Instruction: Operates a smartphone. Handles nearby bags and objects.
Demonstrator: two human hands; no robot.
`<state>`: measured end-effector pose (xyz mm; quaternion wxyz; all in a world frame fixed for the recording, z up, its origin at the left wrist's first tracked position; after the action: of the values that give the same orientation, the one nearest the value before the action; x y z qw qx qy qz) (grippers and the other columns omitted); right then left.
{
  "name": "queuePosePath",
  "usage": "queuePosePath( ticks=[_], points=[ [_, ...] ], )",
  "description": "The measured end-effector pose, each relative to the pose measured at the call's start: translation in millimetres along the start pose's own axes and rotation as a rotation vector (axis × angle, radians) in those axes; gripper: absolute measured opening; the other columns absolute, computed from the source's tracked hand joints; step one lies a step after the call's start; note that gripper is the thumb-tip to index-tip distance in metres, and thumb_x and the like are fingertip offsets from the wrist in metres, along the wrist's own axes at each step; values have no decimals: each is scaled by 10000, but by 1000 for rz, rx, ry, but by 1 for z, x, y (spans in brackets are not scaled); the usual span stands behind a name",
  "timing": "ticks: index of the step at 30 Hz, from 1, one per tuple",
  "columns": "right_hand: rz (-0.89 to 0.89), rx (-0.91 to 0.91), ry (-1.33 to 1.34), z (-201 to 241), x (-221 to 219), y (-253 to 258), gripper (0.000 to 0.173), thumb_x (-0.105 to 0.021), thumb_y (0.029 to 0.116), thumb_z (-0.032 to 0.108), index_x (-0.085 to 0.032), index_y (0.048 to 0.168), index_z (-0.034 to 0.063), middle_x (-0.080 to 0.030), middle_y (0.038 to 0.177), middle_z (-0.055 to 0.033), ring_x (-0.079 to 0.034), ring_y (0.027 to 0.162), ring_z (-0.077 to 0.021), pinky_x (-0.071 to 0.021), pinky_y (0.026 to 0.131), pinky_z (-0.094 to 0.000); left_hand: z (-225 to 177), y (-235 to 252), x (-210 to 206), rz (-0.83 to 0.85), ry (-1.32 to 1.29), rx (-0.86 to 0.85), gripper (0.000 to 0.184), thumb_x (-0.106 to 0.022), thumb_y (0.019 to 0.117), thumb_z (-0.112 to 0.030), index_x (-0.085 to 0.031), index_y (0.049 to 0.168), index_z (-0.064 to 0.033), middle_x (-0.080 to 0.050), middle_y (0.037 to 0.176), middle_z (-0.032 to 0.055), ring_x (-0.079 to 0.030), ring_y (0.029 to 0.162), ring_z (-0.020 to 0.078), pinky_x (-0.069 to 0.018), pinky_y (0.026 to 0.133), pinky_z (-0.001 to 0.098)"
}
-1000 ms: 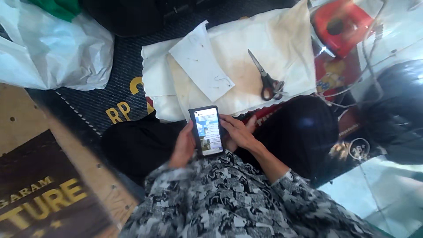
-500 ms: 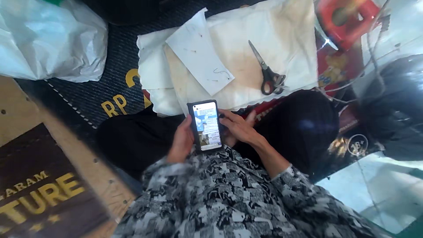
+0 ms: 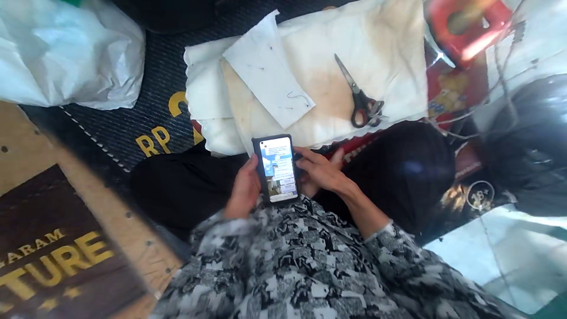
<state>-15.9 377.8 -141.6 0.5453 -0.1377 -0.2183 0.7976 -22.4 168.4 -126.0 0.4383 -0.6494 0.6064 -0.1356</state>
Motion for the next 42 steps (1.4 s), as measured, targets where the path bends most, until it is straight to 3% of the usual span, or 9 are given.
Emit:
queuePosePath(
  ticks=[4, 10, 14, 19, 32, 35, 38, 42],
  points=[
    [6, -107, -84, 29, 1, -10, 444, -390, 1091, 148, -463, 1526, 101, -661, 1228, -147, -684, 989, -180, -581, 820, -370, -1, -1, -1, 9, 28, -1, 389, -327, 1128, -331, -523, 1394, -126, -701, 1211, 36, -688, 1091, 135, -579, 932, 347],
    [5, -109, -101, 28, 2, -10, 447, -393, 1088, 151, -467, 1528, 122, -652, 1282, -137, -683, 1027, -171, -578, 839, -359, -3, -4, -3, 1, 27, 14, 395, -318, 1129, -344, -515, 1398, -131, -702, 1217, 38, -694, 1089, 138, -584, 932, 352],
    [-7, -104, -110, 28, 2, -10, 455, -394, 1076, 144, -479, 1521, 117, -670, 1208, -146, -683, 975, -172, -573, 804, -356, -3, -4, -4, -4, 41, 17, 398, -315, 1129, -351, -516, 1396, -136, -698, 1222, 36, -688, 1101, 136, -579, 941, 352],
    [-12, -113, -105, 26, 2, -9, 452, -393, 1080, 143, -479, 1524, 122, -665, 1220, -148, -679, 966, -164, -570, 789, -346, -2, 3, -2, -4, 13, 17, 405, -298, 1132, -314, -516, 1390, -90, -704, 1195, 71, -690, 1099, 158, -574, 947, 359],
    [-21, -118, -125, 25, 3, -7, 449, -393, 1088, 145, -478, 1527, 108, -658, 1279, -167, -683, 1043, -200, -565, 883, -402, -1, 6, -1, -23, 59, 28, 413, -305, 1131, -321, -492, 1420, -92, -695, 1218, 64, -680, 1113, 147, -566, 956, 355],
    [-40, -33, -113, 0, 2, 3, 469, -432, 1060, 151, -496, 1523, 109, -690, 1220, -174, -700, 1005, -210, -573, 876, -421, 1, 7, 1, -19, 52, 33, 415, -314, 1129, -333, -511, 1407, -95, -703, 1211, 69, -686, 1110, 162, -573, 952, 374],
    [-42, 17, -115, -17, 2, 10, 473, -456, 1054, 177, -507, 1522, 130, -688, 1254, -158, -696, 1044, -202, -559, 922, -433, 1, 8, 1, -16, 36, 39, 412, -317, 1128, -334, -522, 1393, -94, -709, 1198, 80, -695, 1096, 180, -581, 942, 393],
    [-25, -49, -148, 12, 3, -2, 453, -420, 1080, 151, -486, 1524, 96, -654, 1314, -161, -658, 1134, -194, -520, 983, -405, -1, 7, -1, -25, 53, 49, 418, -310, 1129, -337, -507, 1404, -92, -701, 1210, 77, -692, 1099, 171, -577, 940, 376]
  ],
)
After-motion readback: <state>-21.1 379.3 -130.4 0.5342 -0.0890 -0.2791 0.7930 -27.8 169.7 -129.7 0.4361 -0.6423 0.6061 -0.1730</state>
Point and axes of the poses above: each hand's wrist, its own y-axis towards the middle knuckle, its own x-axis out of the back of the hand, z = x × y, the point moved 1 cm from there along y, towards the middle knuckle
